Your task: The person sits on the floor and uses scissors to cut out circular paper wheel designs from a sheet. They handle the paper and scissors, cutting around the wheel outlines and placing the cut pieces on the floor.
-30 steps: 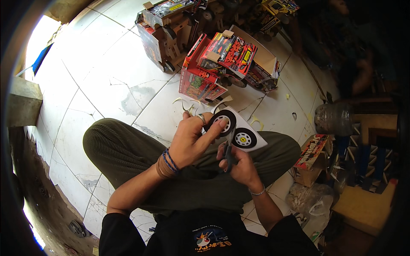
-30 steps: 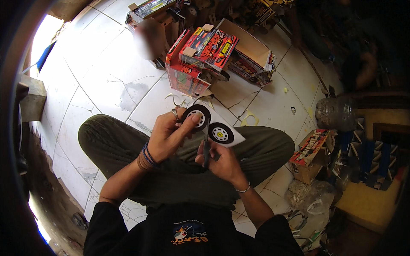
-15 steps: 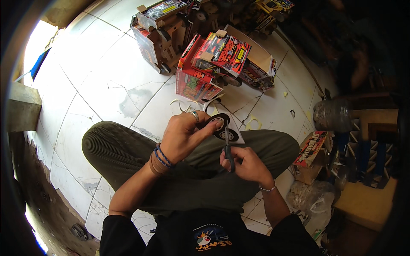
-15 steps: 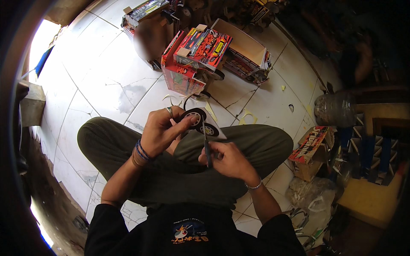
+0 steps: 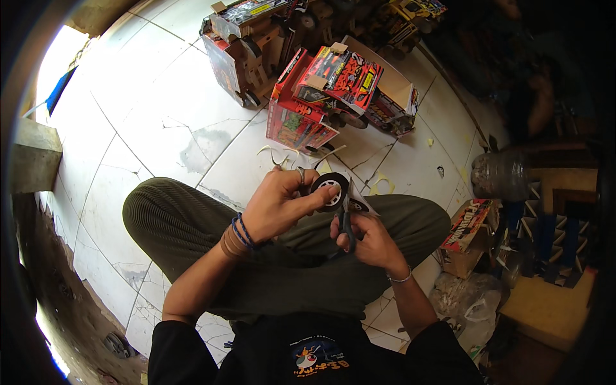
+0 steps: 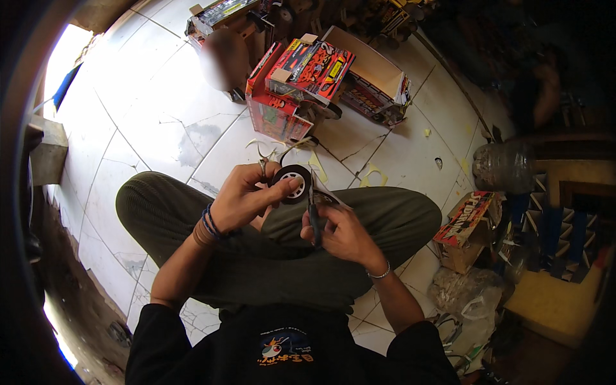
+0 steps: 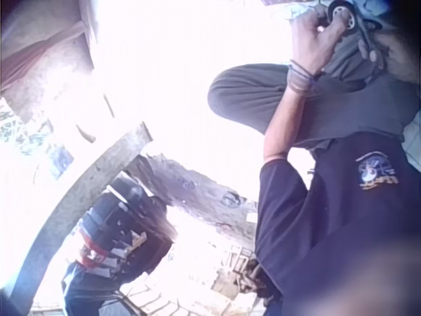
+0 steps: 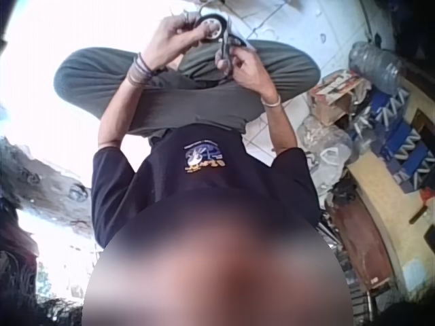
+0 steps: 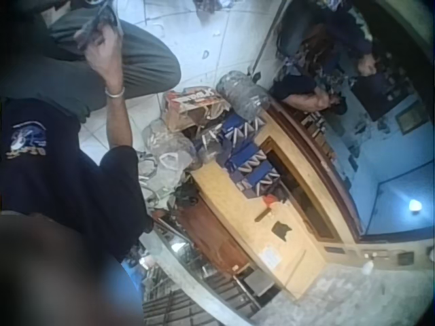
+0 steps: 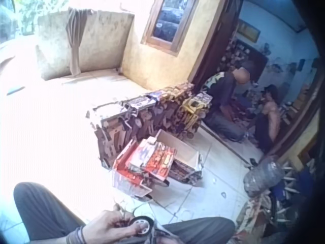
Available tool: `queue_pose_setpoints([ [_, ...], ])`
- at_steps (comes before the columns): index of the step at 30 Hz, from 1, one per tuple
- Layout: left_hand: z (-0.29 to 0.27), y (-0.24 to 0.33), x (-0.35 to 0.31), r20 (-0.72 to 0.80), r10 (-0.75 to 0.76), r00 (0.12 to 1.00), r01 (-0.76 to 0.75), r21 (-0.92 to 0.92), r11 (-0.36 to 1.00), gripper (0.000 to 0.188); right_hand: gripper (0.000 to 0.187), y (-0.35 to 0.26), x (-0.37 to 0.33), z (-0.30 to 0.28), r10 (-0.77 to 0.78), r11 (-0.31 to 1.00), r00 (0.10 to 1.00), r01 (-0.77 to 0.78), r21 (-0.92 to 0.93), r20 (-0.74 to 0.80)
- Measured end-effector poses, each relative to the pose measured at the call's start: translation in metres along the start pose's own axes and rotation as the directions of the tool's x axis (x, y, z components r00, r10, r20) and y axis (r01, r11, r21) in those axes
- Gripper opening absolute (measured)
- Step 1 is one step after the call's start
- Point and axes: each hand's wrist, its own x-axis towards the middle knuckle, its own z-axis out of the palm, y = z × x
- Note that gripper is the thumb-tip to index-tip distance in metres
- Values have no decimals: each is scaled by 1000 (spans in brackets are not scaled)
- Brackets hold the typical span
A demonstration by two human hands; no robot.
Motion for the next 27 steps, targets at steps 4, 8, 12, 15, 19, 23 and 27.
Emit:
queue_pose_setpoints([
  [4,1,-5,2,-38,97,995,-96,7,995,34,42,1,0,3,-11,1000,1000,11,0,-29],
  [8,3,-8,3,-56,135,989,-134,13,991,38,38,0,-2,3,21,1000,999,-20,10,-39],
  [12,2,-9,3,-54,163,985,-161,28,986,40,34,0,-4,4,77,995,996,-74,61,-36],
  [15,1,-9,3,-42,170,985,-167,63,984,40,31,1,-5,6,93,992,995,-89,87,-43],
  [19,-1,-6,3,-22,214,976,-210,116,971,38,31,0,-5,3,36,999,999,-36,-14,-21],
  [23,-3,-1,-1,22,99,995,-101,138,985,36,33,-2,-7,1,31,999,999,-32,-26,-21],
  [27,-4,2,-1,38,90,995,-95,141,985,36,35,-1,-8,2,27,998,999,-28,-52,-28],
])
